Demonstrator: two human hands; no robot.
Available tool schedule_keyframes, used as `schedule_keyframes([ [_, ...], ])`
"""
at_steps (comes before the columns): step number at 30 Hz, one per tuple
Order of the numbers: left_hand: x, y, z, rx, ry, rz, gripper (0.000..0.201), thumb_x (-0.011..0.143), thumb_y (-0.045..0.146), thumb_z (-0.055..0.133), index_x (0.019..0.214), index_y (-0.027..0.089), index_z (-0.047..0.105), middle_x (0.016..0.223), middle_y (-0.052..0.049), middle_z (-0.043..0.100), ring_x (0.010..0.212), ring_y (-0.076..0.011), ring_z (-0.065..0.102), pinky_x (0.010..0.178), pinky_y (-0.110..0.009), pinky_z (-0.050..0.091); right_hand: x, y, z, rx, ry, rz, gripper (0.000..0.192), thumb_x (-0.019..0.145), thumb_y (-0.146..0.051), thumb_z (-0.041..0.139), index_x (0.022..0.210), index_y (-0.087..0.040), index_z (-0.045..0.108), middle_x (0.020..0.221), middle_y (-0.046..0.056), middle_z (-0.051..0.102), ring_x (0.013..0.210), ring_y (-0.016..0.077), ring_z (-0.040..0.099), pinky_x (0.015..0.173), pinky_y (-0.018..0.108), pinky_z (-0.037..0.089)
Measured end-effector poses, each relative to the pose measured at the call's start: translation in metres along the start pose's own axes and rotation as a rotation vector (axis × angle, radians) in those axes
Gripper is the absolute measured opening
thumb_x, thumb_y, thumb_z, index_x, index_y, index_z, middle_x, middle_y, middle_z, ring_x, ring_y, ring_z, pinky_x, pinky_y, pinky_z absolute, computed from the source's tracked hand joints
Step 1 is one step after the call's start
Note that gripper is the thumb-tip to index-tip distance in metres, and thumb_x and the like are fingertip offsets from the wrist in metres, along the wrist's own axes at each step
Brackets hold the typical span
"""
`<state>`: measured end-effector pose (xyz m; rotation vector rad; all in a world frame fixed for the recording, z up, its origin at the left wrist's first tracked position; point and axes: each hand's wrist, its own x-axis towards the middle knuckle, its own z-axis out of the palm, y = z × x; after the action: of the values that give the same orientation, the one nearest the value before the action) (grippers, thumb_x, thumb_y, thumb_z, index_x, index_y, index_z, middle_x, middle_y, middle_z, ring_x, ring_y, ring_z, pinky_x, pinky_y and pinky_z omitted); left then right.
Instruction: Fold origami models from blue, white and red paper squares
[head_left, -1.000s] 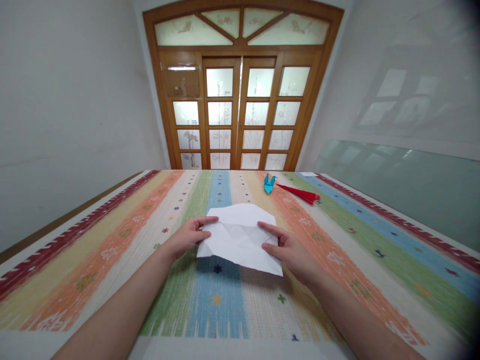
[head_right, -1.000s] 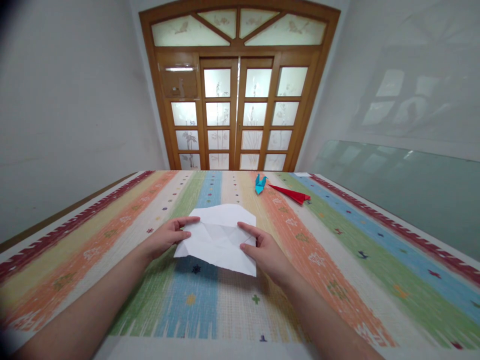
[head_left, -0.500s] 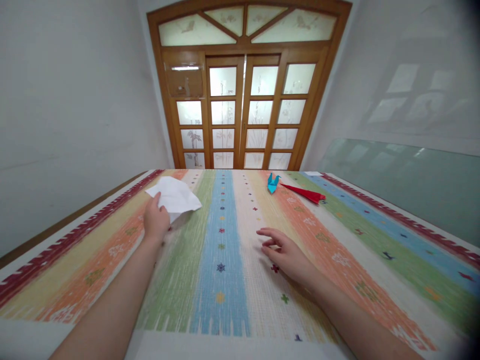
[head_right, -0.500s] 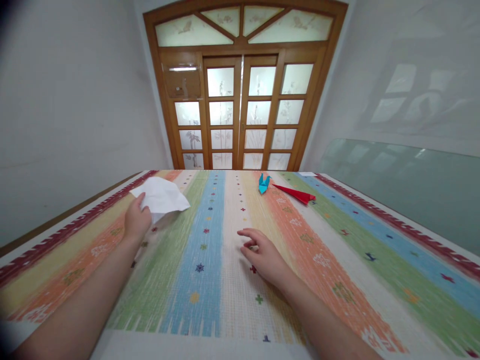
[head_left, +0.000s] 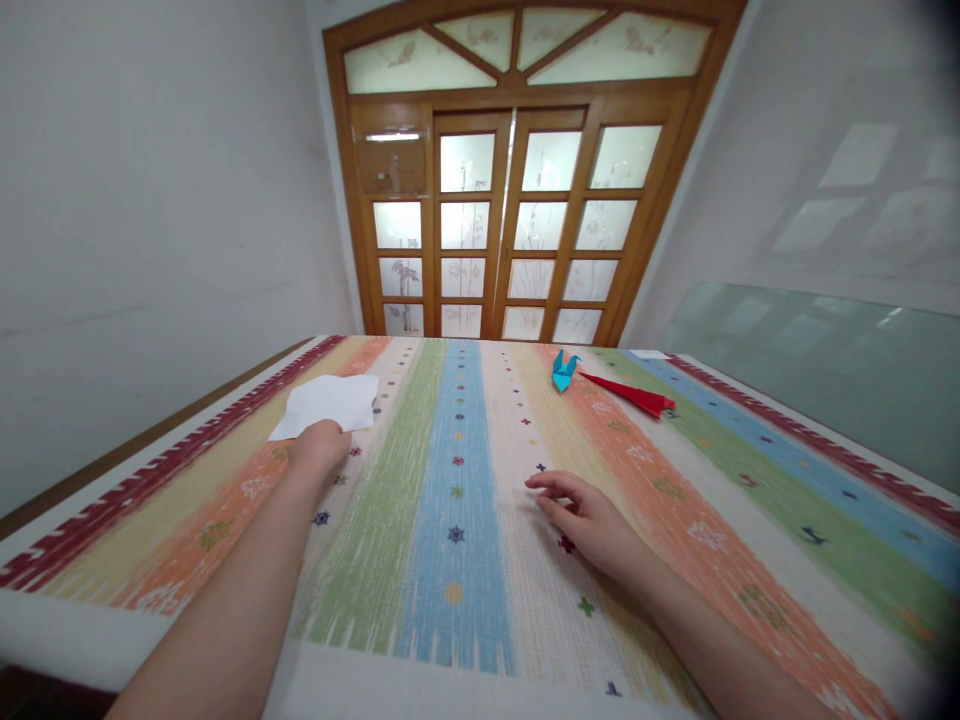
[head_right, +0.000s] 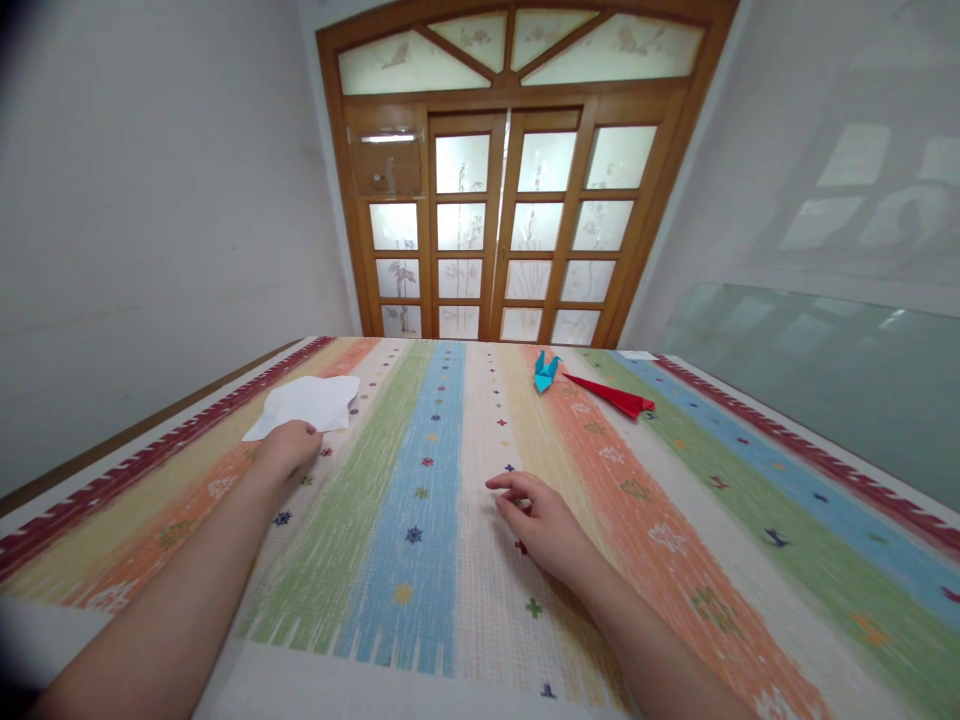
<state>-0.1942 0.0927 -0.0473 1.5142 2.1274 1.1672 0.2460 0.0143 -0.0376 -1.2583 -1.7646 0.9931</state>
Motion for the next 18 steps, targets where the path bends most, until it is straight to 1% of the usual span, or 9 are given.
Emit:
schedule_keyframes([
  [1, 0.000, 0.000, 0.000, 0.077, 0.030, 0.006, 0.025, 0.076, 0.034, 0.072, 0.086, 0.011, 0.073, 0.107, -0.031, 0.068, 0.116, -0.0496, 0.057, 0.090, -0.060, 0.042, 0.000, 0.000, 0.000, 0.004, -0.006, 0.017, 0.026, 0.089, -0.035, 0.060, 0.108, -0.022, 0.072, 0.096, 0.008, 0.066, 0.064, 0.0150, 0.059, 0.051, 0.025, 0.047],
  [3, 0.000, -0.001, 0.003, 0.241, 0.087, 0.039, 0.039, 0.081, 0.038, 0.066, 0.110, 0.013, 0.072, 0.131, -0.030, 0.060, 0.133, -0.0472, 0.045, 0.103, -0.061, 0.035, 0.001, 0.000, 0.001, 0.000, -0.018, 0.035, 0.028, 0.089, -0.037, 0.059, 0.109, -0.021, 0.071, 0.094, 0.006, 0.064, 0.058, 0.0128, 0.056, 0.048, 0.025, 0.046],
  [5, 0.001, -0.004, 0.009, 0.363, 0.089, 0.067, 0.054, 0.084, 0.043, 0.062, 0.131, 0.016, 0.062, 0.150, -0.024, 0.046, 0.145, -0.0426, 0.031, 0.113, -0.060, 0.024, 0.002, 0.002, 0.001, -0.013, -0.026, 0.036, 0.030, 0.089, -0.038, 0.057, 0.109, -0.020, 0.070, 0.094, 0.006, 0.062, 0.057, 0.0122, 0.055, 0.047, 0.025, 0.047],
  [6, 0.001, -0.006, 0.013, 0.417, 0.070, 0.069, 0.059, 0.085, 0.046, 0.061, 0.135, 0.016, 0.059, 0.153, -0.023, 0.042, 0.146, -0.0417, 0.027, 0.115, -0.061, 0.020, 0.003, 0.004, 0.001, -0.018, -0.028, 0.035, 0.030, 0.090, -0.038, 0.057, 0.110, -0.020, 0.070, 0.095, 0.006, 0.062, 0.058, 0.0120, 0.055, 0.047, 0.024, 0.047],
  [7, 0.001, -0.008, 0.017, 0.466, 0.045, 0.062, 0.063, 0.085, 0.050, 0.060, 0.136, 0.014, 0.059, 0.154, -0.024, 0.042, 0.146, -0.0425, 0.028, 0.116, -0.063, 0.018, 0.003, 0.005, 0.001, -0.023, -0.033, 0.036, 0.030, 0.090, -0.038, 0.056, 0.110, -0.020, 0.069, 0.095, 0.007, 0.062, 0.058, 0.0119, 0.055, 0.047, 0.024, 0.048],
  [9, 0.003, -0.014, 0.024, 0.545, -0.009, 0.051, 0.066, 0.087, 0.055, 0.054, 0.136, 0.012, 0.059, 0.152, -0.025, 0.045, 0.144, -0.0435, 0.032, 0.115, -0.066, 0.018, 0.004, 0.008, 0.001, -0.028, -0.040, 0.041, 0.030, 0.091, -0.038, 0.055, 0.111, -0.020, 0.069, 0.094, 0.007, 0.062, 0.058, 0.0116, 0.055, 0.046, 0.023, 0.046],
  [11, 0.005, -0.018, 0.029, 0.606, -0.043, 0.060, 0.068, 0.089, 0.058, 0.047, 0.138, 0.011, 0.058, 0.152, -0.024, 0.045, 0.144, -0.0425, 0.032, 0.115, -0.066, 0.019, 0.004, 0.009, 0.002, -0.031, -0.036, 0.046, 0.030, 0.091, -0.037, 0.054, 0.110, -0.019, 0.069, 0.094, 0.007, 0.063, 0.057, 0.0114, 0.055, 0.045, 0.022, 0.045],
  [15, 0.005, -0.018, 0.030, 0.689, -0.069, 0.102, 0.067, 0.093, 0.060, 0.037, 0.138, 0.014, 0.059, 0.152, -0.020, 0.046, 0.144, -0.0390, 0.035, 0.114, -0.061, 0.026, 0.004, 0.006, 0.003, -0.028, -0.025, 0.060, 0.029, 0.090, -0.034, 0.054, 0.108, -0.018, 0.070, 0.099, 0.009, 0.068, 0.060, 0.0128, 0.058, 0.047, 0.023, 0.046],
  [18, 0.000, -0.013, 0.026, 0.723, -0.069, 0.130, 0.061, 0.097, 0.055, 0.032, 0.131, 0.016, 0.064, 0.145, -0.018, 0.055, 0.137, -0.0357, 0.046, 0.110, -0.055, 0.034, 0.004, 0.004, 0.003, -0.022, -0.020, 0.067, 0.029, 0.089, -0.033, 0.053, 0.108, -0.018, 0.070, 0.103, 0.011, 0.069, 0.071, 0.0167, 0.064, 0.050, 0.024, 0.048],
])
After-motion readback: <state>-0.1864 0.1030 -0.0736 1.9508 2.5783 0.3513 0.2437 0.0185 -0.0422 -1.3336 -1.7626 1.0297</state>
